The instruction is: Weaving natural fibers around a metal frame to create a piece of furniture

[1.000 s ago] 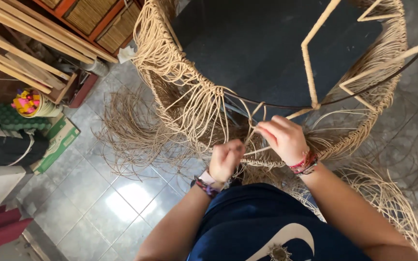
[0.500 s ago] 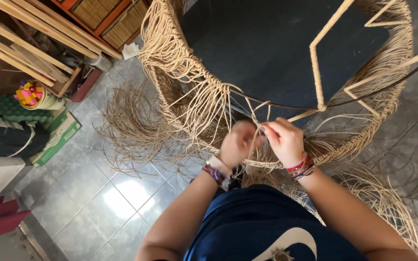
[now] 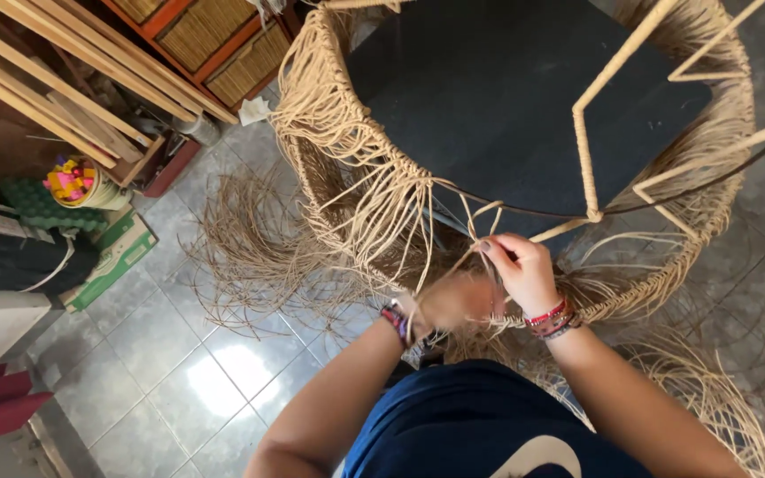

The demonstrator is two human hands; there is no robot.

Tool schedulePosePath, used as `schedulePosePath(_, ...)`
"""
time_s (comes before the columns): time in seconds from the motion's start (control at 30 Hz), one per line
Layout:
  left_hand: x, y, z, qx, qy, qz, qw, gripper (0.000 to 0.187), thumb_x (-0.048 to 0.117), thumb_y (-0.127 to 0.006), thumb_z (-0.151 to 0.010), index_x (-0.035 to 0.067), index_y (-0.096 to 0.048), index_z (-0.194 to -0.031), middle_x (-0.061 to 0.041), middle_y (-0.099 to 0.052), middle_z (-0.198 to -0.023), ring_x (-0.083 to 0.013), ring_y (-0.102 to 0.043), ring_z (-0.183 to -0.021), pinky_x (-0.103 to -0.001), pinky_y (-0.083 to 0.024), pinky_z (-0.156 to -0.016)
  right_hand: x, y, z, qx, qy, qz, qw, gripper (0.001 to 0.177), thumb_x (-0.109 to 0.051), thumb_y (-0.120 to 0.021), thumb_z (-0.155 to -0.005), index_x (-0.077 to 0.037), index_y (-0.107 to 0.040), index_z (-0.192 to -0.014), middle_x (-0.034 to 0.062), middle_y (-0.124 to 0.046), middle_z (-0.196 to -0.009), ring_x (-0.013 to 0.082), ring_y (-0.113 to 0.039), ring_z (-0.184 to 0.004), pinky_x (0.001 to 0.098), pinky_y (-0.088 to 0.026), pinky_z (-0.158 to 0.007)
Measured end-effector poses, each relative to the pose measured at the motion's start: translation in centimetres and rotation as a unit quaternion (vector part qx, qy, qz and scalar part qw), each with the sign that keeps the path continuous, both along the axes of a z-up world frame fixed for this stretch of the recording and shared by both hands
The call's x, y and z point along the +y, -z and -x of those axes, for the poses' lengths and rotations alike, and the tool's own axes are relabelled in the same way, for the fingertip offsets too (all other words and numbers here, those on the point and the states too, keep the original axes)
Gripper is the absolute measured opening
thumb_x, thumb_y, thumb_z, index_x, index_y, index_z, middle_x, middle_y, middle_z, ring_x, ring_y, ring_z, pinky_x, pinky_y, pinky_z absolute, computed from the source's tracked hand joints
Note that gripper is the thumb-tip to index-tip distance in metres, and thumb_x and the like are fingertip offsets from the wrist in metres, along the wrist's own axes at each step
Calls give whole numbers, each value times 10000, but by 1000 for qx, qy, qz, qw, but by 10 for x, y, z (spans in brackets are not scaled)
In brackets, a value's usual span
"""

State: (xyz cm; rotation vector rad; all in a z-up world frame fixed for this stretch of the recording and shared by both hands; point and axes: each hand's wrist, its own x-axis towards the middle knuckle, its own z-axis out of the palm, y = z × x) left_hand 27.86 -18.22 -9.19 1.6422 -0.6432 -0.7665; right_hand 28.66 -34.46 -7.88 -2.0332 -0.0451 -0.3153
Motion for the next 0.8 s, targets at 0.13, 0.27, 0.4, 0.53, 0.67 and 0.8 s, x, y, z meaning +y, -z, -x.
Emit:
schedulePosePath(0.13, 22, 16, -5, 170, 108, 87, 976, 242, 179, -516, -982, 100, -744, -984, -78, -756, -768, -171, -695, -763, -345, -529, -767, -2, 14, 5, 35, 4, -15, 999, 84, -119, -746, -955, -56, -800, -954, 148, -759, -802, 318, -741, -835, 388, -566, -669)
schedulePosePath(0.27, 34, -6, -13, 167, 22, 207, 964, 254, 42, -493, -1045, 48, -743, -1090, -61, -712, -861, -126, -690, -716, -271, -541, -726, 0, -4, 2, 70, -33, -26, 997, 105, -90, -711, -945, -59, -804, -983, 125, -691, -593, 189, -677, -627, 353, -542, -603)
schedulePosePath(0.4, 50, 34, -6, 197, 283, 116, 931, 271, 16, -489, -990, 84, -750, -1015, -41, -740, -772, -113, -709, -754, -217, -537, -759, -8, 3, 3, 70, -28, -23, 997, 102, -101, -715, -956, -63, -800, -996, 118, -683, -585, 181, -673, -610, 336, -543, -605)
schedulePosePath(0.53, 30, 83, -14, 228, 241, 97, 938, 302, 34, -430, -1019, 57, -731, -1010, -44, -718, -765, -101, -694, -740, -209, -526, -732, 1, 5, 1, 68, -33, -3, 997, 115, -105, -720, -947, -74, -807, -1016, 118, -679, -578, 198, -682, -617, 372, -548, -595)
schedulePosePath(0.67, 28, 68, -28, 167, 278, -26, 946, 335, 195, -409, -1055, 105, -710, -937, 6, -720, -752, -87, -710, -675, -200, -530, -644, -5, 16, -1, 93, -33, -18, 995, 139, -116, -682, -978, -91, -807, -1033, 123, -748, -729, 204, -716, -742, 358, -562, -698)
schedulePosePath(0.8, 33, 104, -33, 142, 342, -30, 929, 344, 248, -441, -1037, 124, -727, -892, -15, -752, -794, -133, -751, -686, -234, -559, -634, -3, 23, -4, 107, -44, -20, 993, 151, -90, -659, -992, -84, -803, -1037, 124, -784, -866, 240, -737, -909, 390, -566, -790)
